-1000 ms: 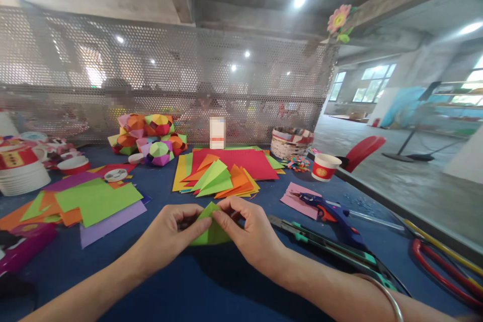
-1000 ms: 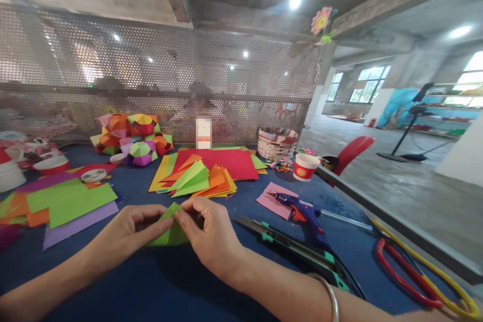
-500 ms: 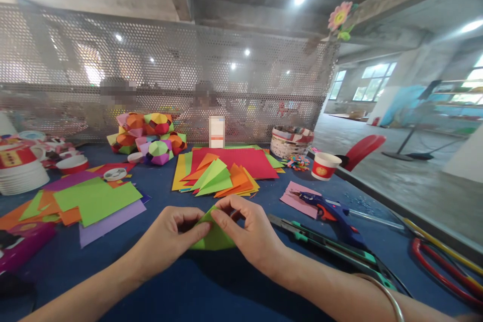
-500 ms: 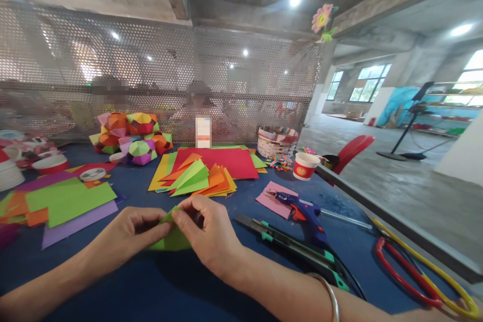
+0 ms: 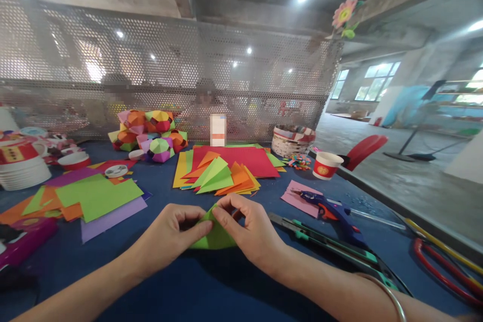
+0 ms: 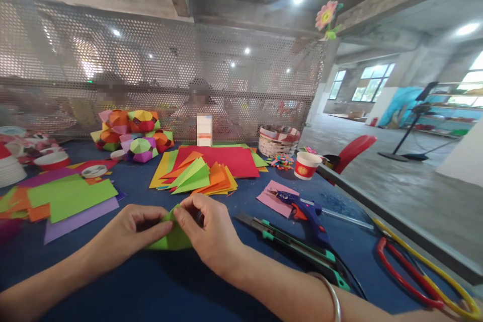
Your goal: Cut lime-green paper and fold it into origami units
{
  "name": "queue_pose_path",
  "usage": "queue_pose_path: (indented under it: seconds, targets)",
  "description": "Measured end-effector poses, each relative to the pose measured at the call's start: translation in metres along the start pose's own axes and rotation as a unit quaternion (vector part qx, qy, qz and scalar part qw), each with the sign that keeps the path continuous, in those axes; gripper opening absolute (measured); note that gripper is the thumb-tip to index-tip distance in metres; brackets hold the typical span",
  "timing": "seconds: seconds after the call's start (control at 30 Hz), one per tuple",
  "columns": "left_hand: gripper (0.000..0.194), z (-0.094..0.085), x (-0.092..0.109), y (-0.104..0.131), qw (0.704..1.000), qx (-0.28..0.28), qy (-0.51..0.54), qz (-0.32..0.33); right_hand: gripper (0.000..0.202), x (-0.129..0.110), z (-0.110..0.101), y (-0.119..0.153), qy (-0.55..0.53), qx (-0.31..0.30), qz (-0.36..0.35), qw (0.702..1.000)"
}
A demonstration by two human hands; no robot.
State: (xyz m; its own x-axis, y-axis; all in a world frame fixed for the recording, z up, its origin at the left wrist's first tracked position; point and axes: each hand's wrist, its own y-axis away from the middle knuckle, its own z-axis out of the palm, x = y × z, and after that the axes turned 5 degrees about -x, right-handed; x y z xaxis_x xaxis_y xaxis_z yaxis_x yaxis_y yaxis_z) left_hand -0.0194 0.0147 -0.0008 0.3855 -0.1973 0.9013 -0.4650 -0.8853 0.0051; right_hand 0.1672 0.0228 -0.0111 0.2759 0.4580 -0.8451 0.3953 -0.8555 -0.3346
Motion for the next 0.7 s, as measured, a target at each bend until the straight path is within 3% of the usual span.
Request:
queue_pose_path:
  seconds: [0.37,0.57,0.7]
  targets:
    - [0.043,0.002,0.003,-0.001,1.0,0.016,0.0,-0.002,0.025,0.001,0.0,0.001,0.057,0.039,-0.06,0.996]
    - [0.039,0.001,0.004,-0.001,0.998,0.032,0.043,-0.029,0.026,0.005,-0.009,-0.005,0.099,0.088,-0.068,0.989]
    - [0.039,-0.002,0.002,-0.002,0.998,0.055,0.013,-0.036,0.025,0.01,-0.016,-0.011,0.128,0.116,-0.078,0.982]
